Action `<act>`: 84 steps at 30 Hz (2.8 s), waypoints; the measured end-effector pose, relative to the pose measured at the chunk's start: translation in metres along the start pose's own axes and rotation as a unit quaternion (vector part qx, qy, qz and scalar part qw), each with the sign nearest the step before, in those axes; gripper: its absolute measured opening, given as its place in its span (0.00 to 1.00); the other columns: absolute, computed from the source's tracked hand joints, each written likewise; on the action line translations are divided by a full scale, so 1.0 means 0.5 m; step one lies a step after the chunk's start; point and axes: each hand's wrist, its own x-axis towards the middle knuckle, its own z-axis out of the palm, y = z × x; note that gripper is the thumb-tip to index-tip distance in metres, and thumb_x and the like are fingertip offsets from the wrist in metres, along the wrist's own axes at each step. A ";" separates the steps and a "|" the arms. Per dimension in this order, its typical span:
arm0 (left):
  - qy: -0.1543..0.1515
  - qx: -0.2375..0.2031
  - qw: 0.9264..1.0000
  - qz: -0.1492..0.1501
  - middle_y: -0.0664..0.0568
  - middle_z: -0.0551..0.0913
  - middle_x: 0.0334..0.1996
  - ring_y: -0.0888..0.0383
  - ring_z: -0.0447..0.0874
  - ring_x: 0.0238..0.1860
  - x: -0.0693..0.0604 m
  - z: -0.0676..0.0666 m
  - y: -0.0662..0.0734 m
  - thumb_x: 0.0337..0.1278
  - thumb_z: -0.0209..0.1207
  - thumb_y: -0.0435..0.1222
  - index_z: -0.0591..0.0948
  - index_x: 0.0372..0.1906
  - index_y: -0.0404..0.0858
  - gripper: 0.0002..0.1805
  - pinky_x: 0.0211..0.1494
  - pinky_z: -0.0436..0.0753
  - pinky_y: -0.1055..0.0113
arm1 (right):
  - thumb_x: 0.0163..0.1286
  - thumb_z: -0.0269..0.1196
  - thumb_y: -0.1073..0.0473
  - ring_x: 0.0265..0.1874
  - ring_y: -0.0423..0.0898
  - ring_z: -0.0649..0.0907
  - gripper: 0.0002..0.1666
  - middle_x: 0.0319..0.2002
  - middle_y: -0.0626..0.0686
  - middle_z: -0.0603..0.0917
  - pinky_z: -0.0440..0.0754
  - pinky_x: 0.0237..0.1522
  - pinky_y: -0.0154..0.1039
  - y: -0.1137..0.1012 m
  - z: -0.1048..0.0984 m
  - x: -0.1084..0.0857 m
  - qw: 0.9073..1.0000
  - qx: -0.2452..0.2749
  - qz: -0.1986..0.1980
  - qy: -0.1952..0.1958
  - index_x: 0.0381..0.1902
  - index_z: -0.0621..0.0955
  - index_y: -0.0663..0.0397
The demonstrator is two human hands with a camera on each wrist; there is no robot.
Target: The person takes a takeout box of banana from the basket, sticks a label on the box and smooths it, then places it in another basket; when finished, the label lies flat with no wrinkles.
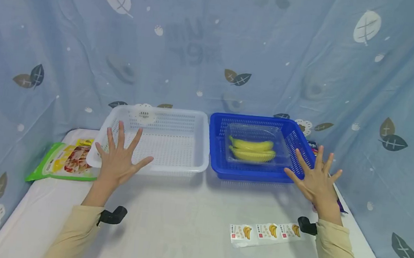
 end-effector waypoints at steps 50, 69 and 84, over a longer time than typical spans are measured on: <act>-0.076 -0.301 0.947 0.077 0.40 0.54 0.73 0.38 0.56 0.70 0.126 0.117 0.324 0.55 0.65 0.48 0.61 0.73 0.51 0.42 0.67 0.61 0.40 | 0.60 0.64 0.34 0.42 0.68 0.80 0.41 0.69 0.70 0.59 0.75 0.30 0.45 0.107 -0.016 0.014 0.992 0.110 -0.011 -0.062 0.46 0.83 0.71; -0.094 -0.422 0.901 -0.008 0.43 0.67 0.68 0.45 0.73 0.61 0.155 0.128 0.415 0.50 0.70 0.45 0.69 0.68 0.46 0.38 0.58 0.78 0.57 | 0.52 0.71 0.37 0.39 0.61 0.78 0.35 0.64 0.65 0.68 0.66 0.23 0.37 0.126 -0.035 0.041 0.989 0.119 0.003 -0.092 0.41 0.86 0.65; -0.081 -0.501 0.858 -0.079 0.48 0.66 0.69 0.45 0.76 0.57 0.181 0.180 0.473 0.50 0.70 0.35 0.67 0.70 0.45 0.39 0.51 0.80 0.57 | 0.50 0.73 0.39 0.16 0.41 0.58 0.34 0.63 0.66 0.70 0.60 0.16 0.35 0.122 -0.033 0.034 0.990 0.121 0.005 -0.069 0.39 0.86 0.66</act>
